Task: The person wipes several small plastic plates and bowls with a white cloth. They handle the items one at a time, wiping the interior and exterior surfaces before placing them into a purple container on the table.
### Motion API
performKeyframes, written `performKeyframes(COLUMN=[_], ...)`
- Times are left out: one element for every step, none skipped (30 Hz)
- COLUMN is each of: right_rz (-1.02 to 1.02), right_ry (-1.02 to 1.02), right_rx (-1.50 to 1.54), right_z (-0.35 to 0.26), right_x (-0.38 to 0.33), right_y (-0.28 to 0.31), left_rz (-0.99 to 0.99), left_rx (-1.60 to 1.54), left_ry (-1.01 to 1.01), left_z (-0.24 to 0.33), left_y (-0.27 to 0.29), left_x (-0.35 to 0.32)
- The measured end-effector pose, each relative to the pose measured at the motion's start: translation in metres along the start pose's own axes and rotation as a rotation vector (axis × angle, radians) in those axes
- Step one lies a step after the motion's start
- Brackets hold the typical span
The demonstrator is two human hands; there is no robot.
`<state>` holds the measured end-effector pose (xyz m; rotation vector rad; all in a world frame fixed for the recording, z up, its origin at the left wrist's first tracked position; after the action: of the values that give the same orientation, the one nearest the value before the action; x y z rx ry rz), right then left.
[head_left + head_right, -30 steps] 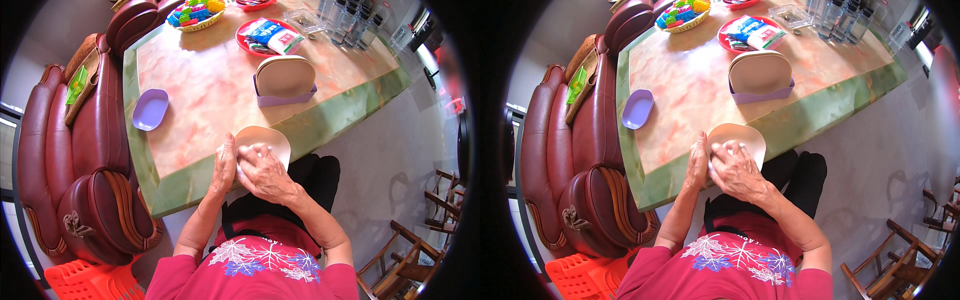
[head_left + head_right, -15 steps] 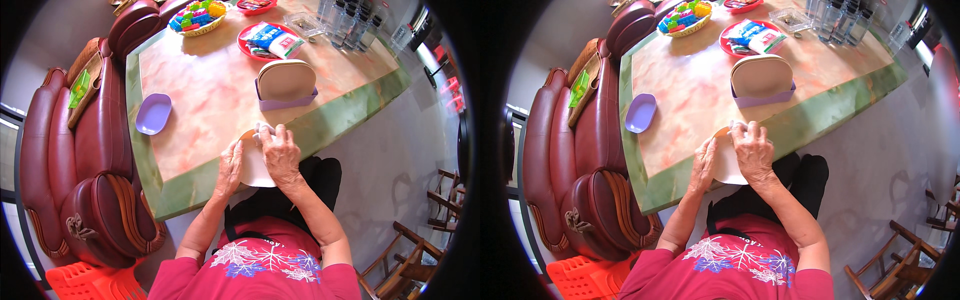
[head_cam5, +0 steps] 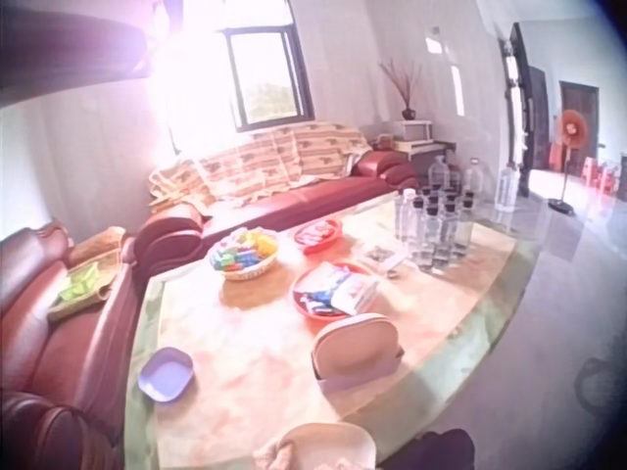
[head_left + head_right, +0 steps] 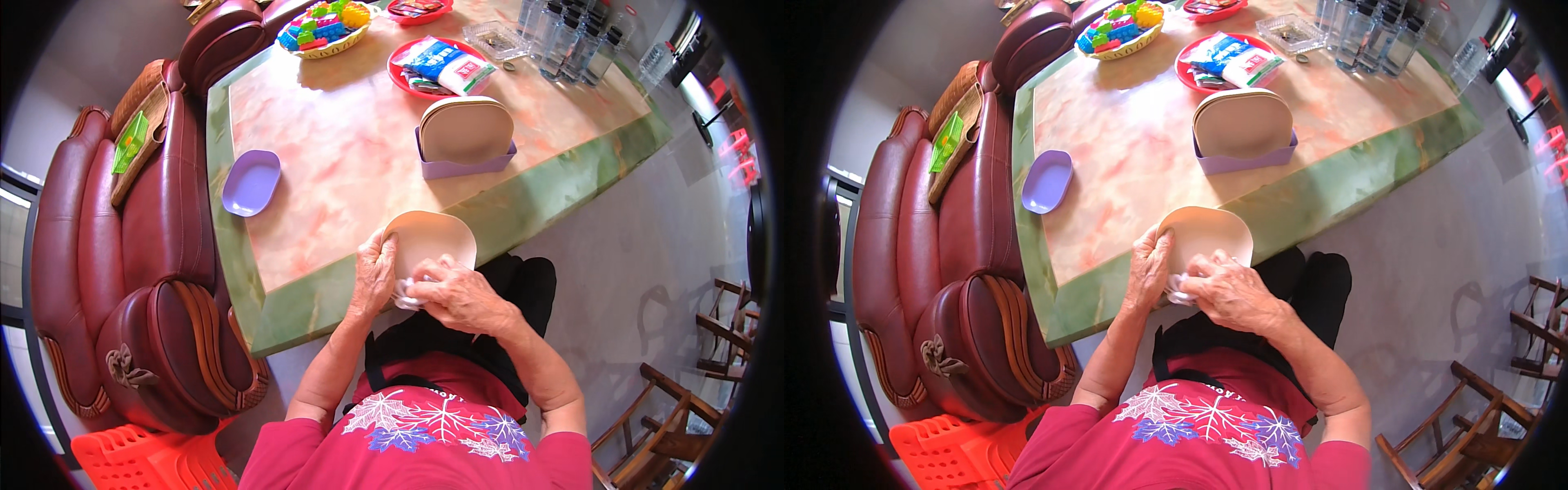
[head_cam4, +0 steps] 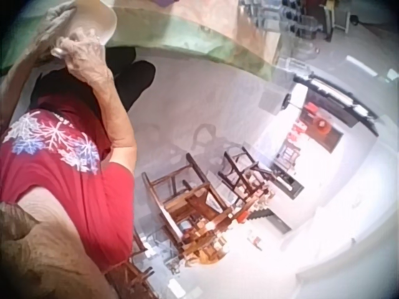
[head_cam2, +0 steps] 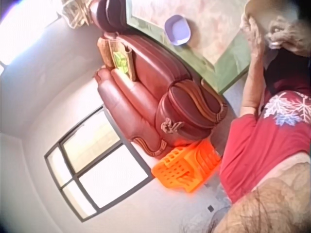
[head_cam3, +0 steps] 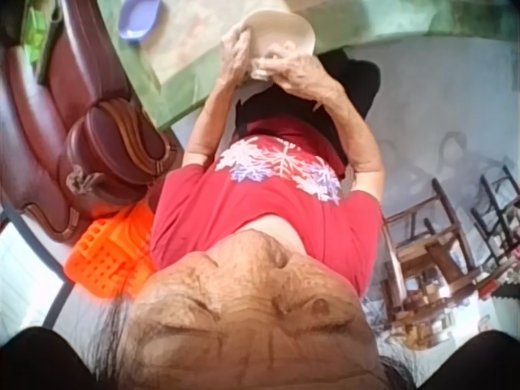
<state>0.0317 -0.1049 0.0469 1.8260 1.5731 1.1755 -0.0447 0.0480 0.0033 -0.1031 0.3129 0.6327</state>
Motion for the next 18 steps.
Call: performKeyframes(right_rz=[-0.022, -0.018, -0.012, -0.005, 0.01, 0.06, 0.108, 0.157, 0.156, 0.165, 0.173, 0.178, 0.189, 0.182, 0.168, 0.154, 0.157, 0.162], right_ry=[-0.005, -0.03, -0.056, -0.081, -0.114, -0.187, -0.258, -0.329, -0.337, -0.319, -0.3, -0.283, -0.214, -0.166, -0.16, -0.154, -0.169, -0.184], right_rx=[0.011, -0.062, -0.131, -0.201, -0.38, -0.471, -0.563, -0.655, -0.727, -0.724, -0.72, -0.715, -0.62, -0.537, -0.472, -0.406, -0.418, -0.432], right_z=[0.001, 0.001, 0.0, -0.001, -0.001, 0.001, 0.004, 0.007, 0.007, 0.006, 0.004, 0.001, -0.003, -0.007, -0.007, -0.008, -0.006, -0.001], right_x=[-0.008, -0.014, -0.019, -0.021, -0.018, -0.013, -0.005, 0.002, 0.009, 0.014, 0.018, 0.021, 0.023, 0.024, 0.024, 0.024, 0.027, 0.033], right_y=[0.006, 0.011, 0.014, 0.016, 0.015, 0.01, 0.003, -0.002, -0.005, -0.01, -0.016, -0.022, -0.027, -0.029, -0.03, -0.031, -0.03, -0.026], left_rz=[0.021, 0.02, 0.02, 0.02, 0.017, 0.011, 0.006, -0.005, -0.012, -0.018, 0.019, 0.056, 0.093, 0.086, 0.076, 0.065, 0.073, 0.067], left_rx=[0.037, 0.041, 0.048, 0.055, 0.039, 0.022, 0.003, 0.008, 0.016, 0.024, 0.07, 0.114, 0.159, 0.162, 0.162, 0.161, 0.14, 0.107], left_ry=[0.019, 0.032, 0.045, 0.058, 0.057, 0.061, 0.064, 0.066, 0.064, 0.062, 0.041, 0.023, 0.005, 0.093, 0.187, 0.28, 0.285, 0.234], left_z=[0.0, -0.002, -0.004, -0.004, -0.003, -0.003, -0.002, 0.001, 0.005, 0.007, 0.006, 0.005, 0.005, 0.007, 0.011, 0.012, 0.01, 0.012], left_y=[0.0, 0.0, 0.0, 0.0, 0.001, 0.0, 0.0, -0.001, 0.0, 0.001, 0.002, 0.002, 0.003, 0.005, 0.006, 0.006, 0.006, 0.004], left_x=[0.0, 0.0, 0.001, 0.002, 0.002, 0.002, 0.002, 0.0, -0.002, -0.003, -0.002, -0.001, 0.0, 0.0, -0.002, -0.003, -0.001, -0.001])
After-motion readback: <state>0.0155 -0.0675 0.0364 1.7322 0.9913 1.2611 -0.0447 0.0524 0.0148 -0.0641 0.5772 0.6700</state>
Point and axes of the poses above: each hand's wrist, its own x-axis towards the middle knuckle, its own y-axis out of the back of the hand, z = x × y, the point moved 1 cm from there along x, towards the middle knuckle, and after that the axes turned 14 degrees about y, right-handed, at the moved point
